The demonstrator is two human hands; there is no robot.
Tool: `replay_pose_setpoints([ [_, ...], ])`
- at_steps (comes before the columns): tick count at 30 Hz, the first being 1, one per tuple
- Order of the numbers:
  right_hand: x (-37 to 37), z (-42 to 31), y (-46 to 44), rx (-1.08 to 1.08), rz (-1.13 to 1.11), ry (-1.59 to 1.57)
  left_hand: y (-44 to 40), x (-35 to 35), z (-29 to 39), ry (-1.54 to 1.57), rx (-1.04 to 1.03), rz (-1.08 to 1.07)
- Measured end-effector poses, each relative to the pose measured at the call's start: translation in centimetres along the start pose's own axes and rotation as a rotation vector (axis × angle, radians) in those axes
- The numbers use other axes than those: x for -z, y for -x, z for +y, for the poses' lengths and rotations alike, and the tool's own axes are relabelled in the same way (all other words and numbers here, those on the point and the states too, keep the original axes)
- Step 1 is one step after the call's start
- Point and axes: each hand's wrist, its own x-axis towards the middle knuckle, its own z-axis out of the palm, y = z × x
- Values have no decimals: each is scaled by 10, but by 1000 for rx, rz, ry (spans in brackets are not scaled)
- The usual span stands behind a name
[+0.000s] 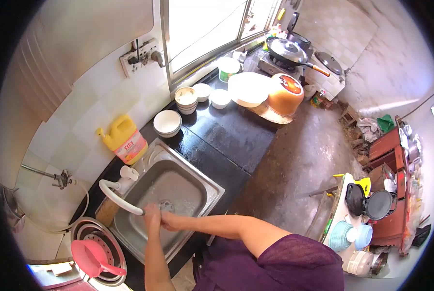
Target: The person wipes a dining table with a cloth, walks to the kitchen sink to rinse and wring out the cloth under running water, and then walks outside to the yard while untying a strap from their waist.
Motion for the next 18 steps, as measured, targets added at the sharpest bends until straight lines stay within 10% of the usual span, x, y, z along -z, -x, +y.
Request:
replay_pose_setpoints([
  [5,20,-6,3,-179,-124,-222,12,22,4,661,42,-153],
  [12,18,-69,44,-447,-597,-2075,63,29,5,2239,1,-479],
  [17,29,-107,65,-403,-141,-2084,90,60,69,1929,127,-281],
  [18,27,-67,42,-472,-469,-2141,69,52,38,1666,79,-423],
])
